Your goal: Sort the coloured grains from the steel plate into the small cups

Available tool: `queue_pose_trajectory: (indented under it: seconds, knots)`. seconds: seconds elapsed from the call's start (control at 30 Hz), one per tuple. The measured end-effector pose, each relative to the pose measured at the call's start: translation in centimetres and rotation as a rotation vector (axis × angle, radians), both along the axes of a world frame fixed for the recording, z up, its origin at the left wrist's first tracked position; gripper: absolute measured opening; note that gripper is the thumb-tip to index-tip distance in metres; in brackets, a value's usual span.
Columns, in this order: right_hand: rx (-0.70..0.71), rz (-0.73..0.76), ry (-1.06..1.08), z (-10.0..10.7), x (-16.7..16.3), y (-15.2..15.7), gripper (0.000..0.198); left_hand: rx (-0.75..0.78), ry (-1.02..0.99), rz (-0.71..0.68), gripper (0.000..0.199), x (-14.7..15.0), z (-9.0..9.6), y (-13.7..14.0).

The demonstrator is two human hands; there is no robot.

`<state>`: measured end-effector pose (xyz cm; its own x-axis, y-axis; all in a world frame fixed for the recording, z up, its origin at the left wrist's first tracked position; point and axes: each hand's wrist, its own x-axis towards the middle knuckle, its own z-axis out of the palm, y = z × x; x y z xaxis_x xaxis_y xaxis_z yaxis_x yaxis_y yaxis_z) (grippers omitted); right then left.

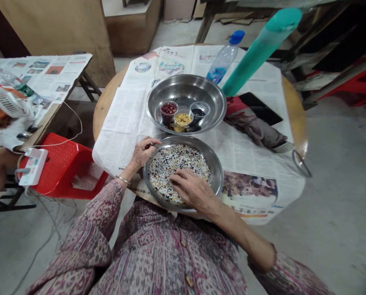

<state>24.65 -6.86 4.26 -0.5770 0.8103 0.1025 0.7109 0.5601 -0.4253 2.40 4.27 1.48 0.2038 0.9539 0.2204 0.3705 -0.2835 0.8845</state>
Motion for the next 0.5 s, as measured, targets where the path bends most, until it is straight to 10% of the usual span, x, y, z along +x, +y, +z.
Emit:
queue_pose_trajectory:
  seconds: [0.3, 0.5]
  knots:
    - [-0.092, 0.173, -0.106, -0.7, 1.4, -2.4, 0.014, -0.009, -0.011, 0.002, 0.027, 0.1, -0.1, 0.0]
    - [0.025, -0.045, -0.142, -0.2, 0.1, 1.7, 0.024, -0.005, -0.006, 0.004, 0.027, 0.0, 0.0, 0.0]
